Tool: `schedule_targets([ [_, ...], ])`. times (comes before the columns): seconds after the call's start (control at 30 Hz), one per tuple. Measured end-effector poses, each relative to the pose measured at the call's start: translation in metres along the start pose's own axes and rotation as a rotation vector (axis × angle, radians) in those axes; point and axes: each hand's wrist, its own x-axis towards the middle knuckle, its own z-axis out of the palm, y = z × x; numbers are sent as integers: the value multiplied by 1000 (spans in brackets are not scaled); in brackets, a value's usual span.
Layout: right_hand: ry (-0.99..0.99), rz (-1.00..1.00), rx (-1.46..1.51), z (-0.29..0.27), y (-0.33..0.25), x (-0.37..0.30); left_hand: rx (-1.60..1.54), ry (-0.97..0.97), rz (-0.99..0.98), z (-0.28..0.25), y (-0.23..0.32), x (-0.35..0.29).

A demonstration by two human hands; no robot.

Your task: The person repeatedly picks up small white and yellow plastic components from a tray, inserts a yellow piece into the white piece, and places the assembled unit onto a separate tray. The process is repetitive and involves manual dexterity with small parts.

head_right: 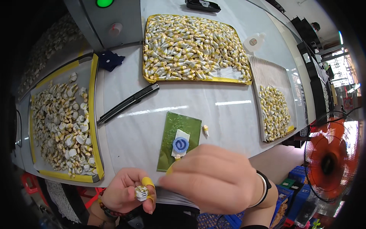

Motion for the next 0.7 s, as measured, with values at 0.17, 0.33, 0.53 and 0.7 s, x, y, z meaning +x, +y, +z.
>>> schedule_targets([
  [0.17, 18, -169, 89, 13, 3, 7, -93, -92, -95, -1, 1, 3],
  [0.33, 40, -200, 69, 22, 8, 7, -127, -82, -142, -1, -2, 3],
  [0.53, 14, -155, 141, 21, 9, 4, -145, -98, -144, 3, -3, 3],
  [0.7, 17, -191, 183, 21, 10, 2, -86, -83, -141, 6, -1, 4],
])
